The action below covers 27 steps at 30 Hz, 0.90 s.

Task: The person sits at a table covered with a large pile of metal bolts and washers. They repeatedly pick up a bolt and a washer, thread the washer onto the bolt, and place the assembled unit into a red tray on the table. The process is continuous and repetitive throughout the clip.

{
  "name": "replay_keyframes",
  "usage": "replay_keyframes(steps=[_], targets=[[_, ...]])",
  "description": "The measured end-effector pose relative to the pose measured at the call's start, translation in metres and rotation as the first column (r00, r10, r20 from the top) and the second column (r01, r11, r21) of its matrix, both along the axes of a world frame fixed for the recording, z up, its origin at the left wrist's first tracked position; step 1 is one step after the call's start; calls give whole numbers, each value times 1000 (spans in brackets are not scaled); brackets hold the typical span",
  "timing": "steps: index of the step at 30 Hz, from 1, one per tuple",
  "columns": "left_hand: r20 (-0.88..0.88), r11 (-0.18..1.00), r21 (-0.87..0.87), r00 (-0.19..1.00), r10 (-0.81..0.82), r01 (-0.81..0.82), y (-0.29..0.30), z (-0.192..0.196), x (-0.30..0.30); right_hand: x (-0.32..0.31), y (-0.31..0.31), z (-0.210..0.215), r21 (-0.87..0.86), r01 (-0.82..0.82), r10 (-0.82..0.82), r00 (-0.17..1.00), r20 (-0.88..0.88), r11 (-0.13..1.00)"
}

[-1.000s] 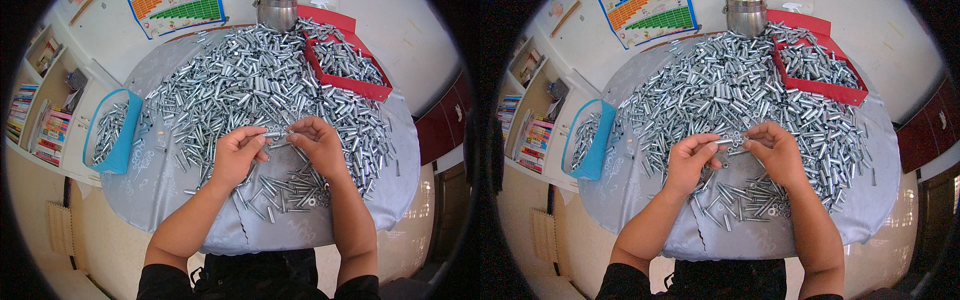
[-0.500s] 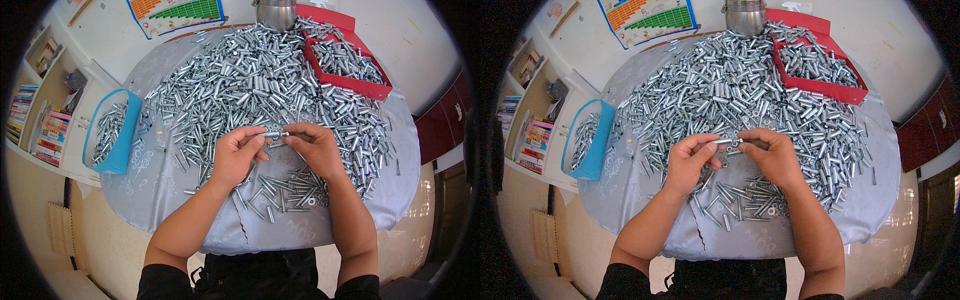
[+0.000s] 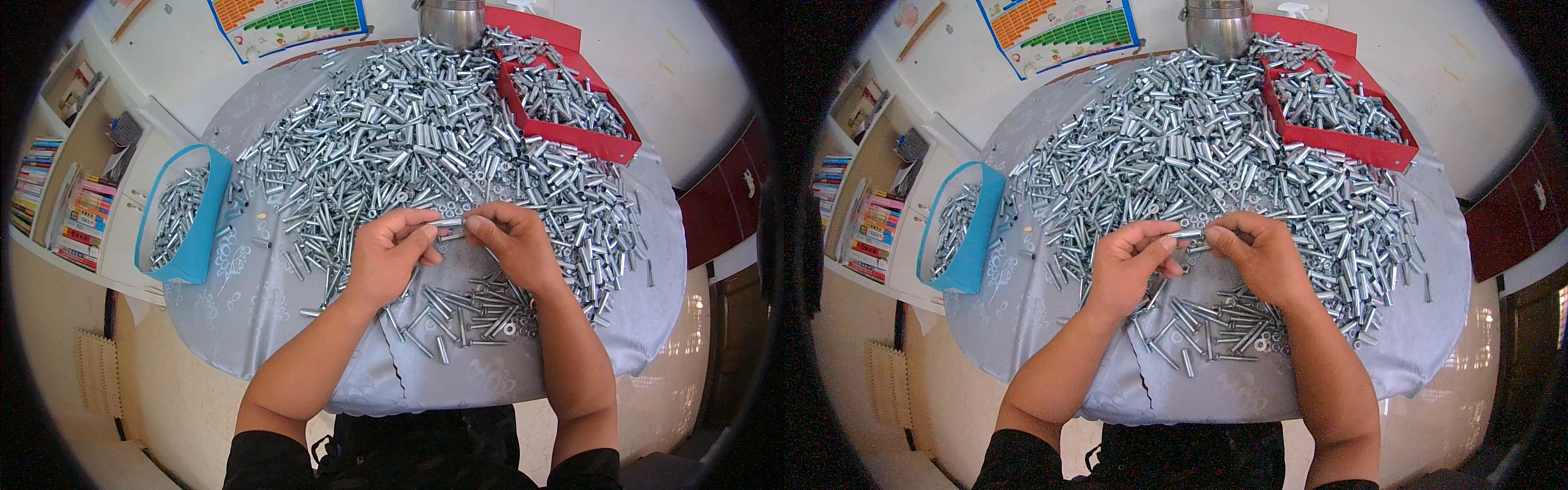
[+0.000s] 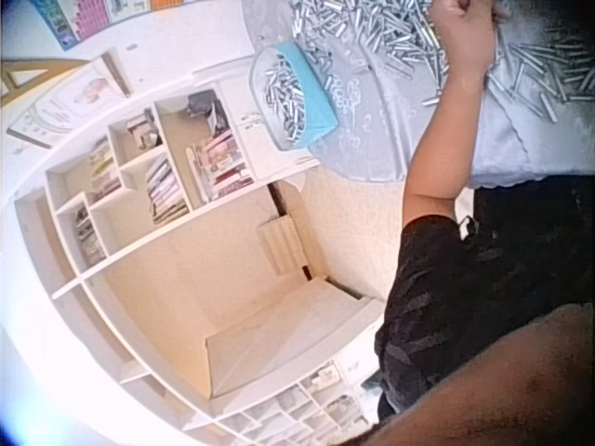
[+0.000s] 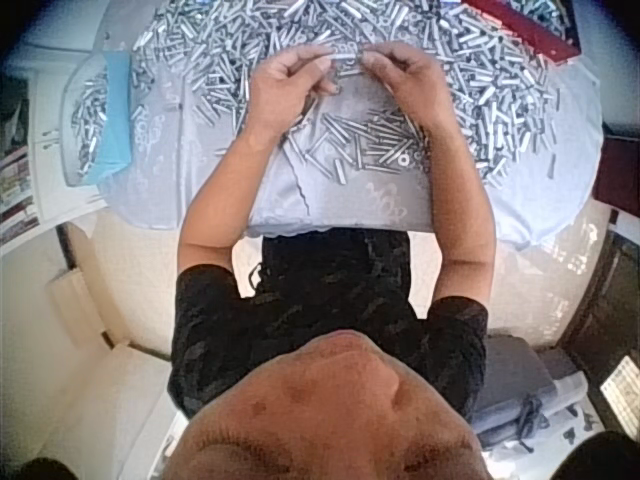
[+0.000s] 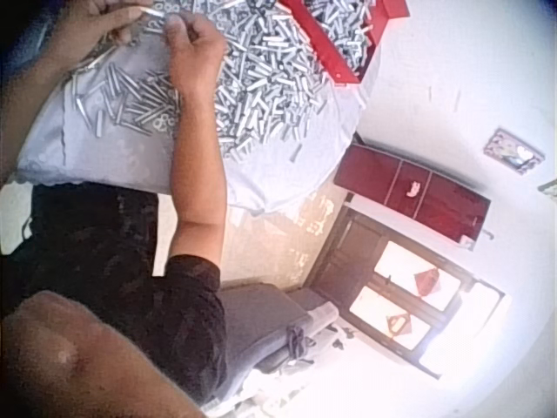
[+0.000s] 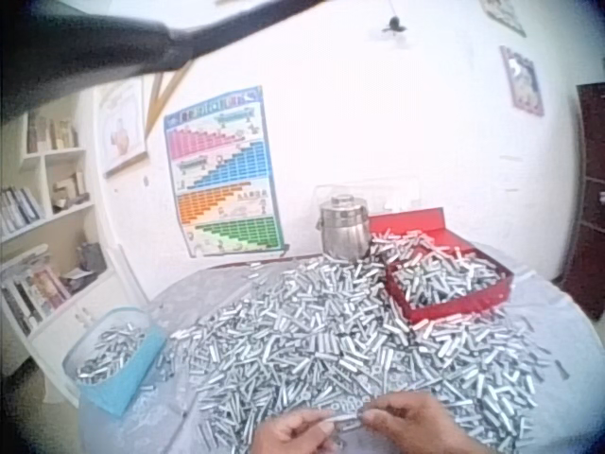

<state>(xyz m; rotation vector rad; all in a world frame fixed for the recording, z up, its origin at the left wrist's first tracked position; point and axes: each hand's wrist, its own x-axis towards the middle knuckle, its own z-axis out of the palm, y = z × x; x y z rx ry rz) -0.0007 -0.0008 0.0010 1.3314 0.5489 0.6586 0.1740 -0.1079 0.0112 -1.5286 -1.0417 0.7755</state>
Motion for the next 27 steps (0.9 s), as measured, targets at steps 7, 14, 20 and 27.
replay_keyframes(steps=[7, 14, 20, 27], targets=[[-2, 999, 11, 999, -51, 51, -1, 0, -1, 1, 1, -3, -119, -2, 5, 1000, 23, 993], [51, 999, -17, 998, -27, 28, 0, -1, 0, -13, 5, 0, 135, 103, -85, 987, -134, 985], [26, 1000, 16, 999, -19, 18, 1, 0, -2, 2, -2, 3, -121, -73, 78, 996, 38, 990], [39, 1000, -12, 999, -16, 16, 0, -1, 1, -10, 4, 2, 130, 96, -84, 992, -94, 987]])
